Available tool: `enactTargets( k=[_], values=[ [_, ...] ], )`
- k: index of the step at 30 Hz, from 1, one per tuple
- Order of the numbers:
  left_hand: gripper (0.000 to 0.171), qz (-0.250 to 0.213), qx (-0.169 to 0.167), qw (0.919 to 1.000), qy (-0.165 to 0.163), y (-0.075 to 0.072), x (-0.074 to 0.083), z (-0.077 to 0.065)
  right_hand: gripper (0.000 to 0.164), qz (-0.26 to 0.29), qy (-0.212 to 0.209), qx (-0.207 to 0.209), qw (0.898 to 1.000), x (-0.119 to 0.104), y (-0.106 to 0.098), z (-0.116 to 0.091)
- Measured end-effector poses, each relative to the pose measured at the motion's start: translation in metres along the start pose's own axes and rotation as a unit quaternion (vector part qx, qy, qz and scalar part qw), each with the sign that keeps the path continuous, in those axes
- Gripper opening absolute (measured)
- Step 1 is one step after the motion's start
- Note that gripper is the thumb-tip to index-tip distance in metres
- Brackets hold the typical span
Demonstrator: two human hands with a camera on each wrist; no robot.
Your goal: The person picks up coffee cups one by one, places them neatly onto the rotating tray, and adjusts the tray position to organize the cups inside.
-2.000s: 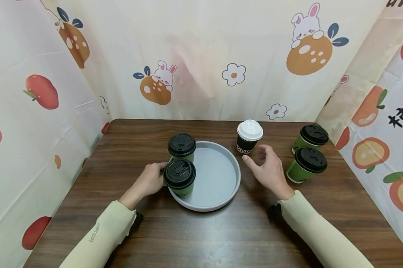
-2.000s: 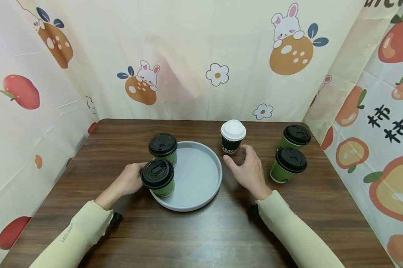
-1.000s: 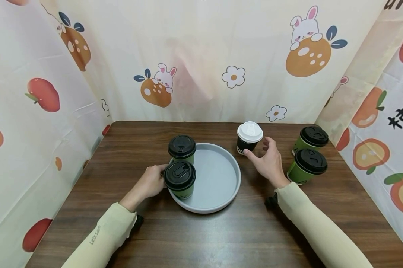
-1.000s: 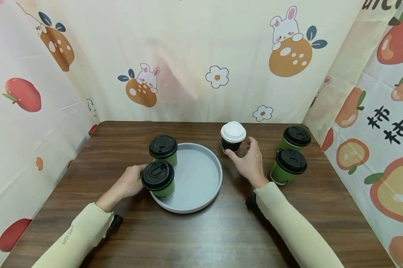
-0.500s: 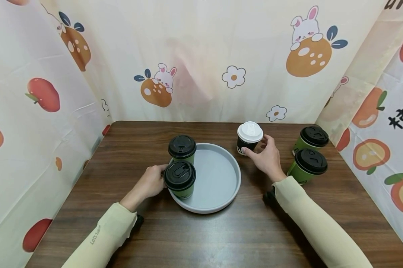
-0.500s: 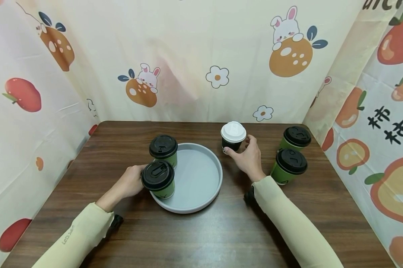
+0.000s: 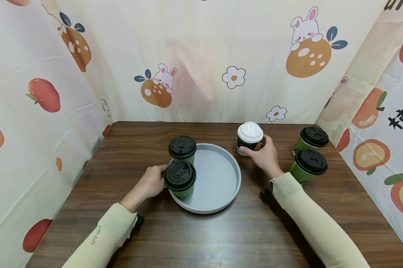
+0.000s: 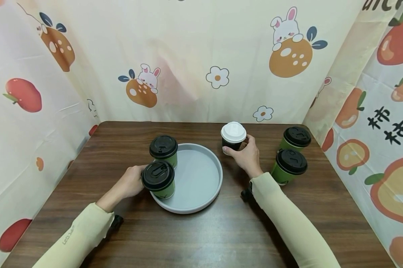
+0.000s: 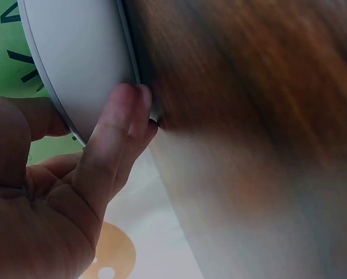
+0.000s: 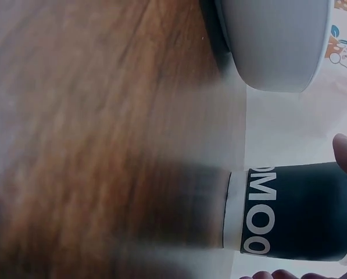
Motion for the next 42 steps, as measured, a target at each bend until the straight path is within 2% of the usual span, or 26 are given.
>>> enactTargets(
  k=[10, 20, 28, 35, 42],
  values=[
    [0.026, 0.005, 0.003, 1.0, 0.003, 0.001, 0.001, 0.0, 0.105, 0.022, 0.002, 0.001, 1.0, 0.002, 0.002, 0.006],
    [0.03, 0.008, 0.001, 1.0, 0.001, 0.001, 0.0, 0.0, 0.088, 0.033, -0.002, 0.0, 0.999, 0.004, 0.008, 0.01],
    [0.027, 0.011, 0.005, 0.9999, 0.006, 0.0, 0.0, 0.001, 0.087, 0.043, -0.008, 0.0, 0.999, 0.005, 0.009, 0.013],
    [0.032, 0.016, 0.01, 0.9997, 0.014, -0.001, 0.001, 0.001, 0.082, 0.046, -0.012, 0.016, 0.999, 0.004, 0.009, 0.015],
    [0.026, 0.014, 0.01, 0.9998, 0.013, -0.001, 0.0, 0.001, 0.079, 0.047, -0.02, 0.021, 0.999, 0.003, 0.009, 0.014]
  ],
)
Point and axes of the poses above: each hand's wrist, its own z-axis towards the middle knuckle, its own y-axis out of the palm, x = y × z, the point moved 5 cm from there along z, towards the middle knuckle, and after that the axes turned 1 degree about -y, right-handed, at the moved point
